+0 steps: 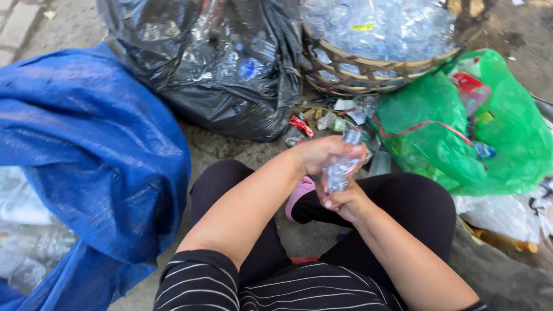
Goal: Sorting plastic bottles from a large trash bag into different containers for recycling.
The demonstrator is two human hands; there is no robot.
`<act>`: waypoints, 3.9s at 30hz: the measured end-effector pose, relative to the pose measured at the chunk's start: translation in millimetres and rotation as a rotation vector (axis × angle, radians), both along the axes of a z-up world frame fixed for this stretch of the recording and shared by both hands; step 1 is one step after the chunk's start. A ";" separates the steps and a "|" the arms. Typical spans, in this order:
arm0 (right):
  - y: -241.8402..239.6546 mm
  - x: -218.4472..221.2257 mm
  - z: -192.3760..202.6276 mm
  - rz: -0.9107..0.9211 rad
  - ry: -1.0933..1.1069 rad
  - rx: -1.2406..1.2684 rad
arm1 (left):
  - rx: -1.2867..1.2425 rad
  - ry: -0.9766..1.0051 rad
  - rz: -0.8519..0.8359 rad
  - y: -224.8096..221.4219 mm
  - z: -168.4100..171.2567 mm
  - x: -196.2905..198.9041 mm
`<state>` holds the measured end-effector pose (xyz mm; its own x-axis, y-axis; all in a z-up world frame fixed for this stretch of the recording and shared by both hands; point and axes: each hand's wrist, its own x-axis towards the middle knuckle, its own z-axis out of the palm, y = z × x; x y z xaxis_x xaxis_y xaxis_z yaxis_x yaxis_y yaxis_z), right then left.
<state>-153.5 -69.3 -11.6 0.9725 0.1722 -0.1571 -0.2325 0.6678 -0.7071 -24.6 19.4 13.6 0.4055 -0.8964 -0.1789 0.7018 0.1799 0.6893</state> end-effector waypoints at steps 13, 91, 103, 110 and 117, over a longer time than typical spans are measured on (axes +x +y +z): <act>-77.6 120.4 -7.7 -0.460 0.278 -0.607 | 0.461 0.030 0.663 -18.0 -18.5 74.8; 259.6 457.9 -113.0 0.430 -0.455 -1.724 | -0.198 -0.082 1.363 127.1 121.1 94.6; 325.6 497.6 -281.1 0.050 -0.562 -2.001 | -0.121 -0.068 1.400 162.7 128.1 103.3; 315.9 491.5 -263.3 0.120 -0.645 -2.130 | -0.119 -0.093 1.396 171.9 130.1 97.5; 305.5 465.0 -186.0 0.158 -0.715 -2.189 | -0.128 -0.114 1.371 164.8 118.8 99.5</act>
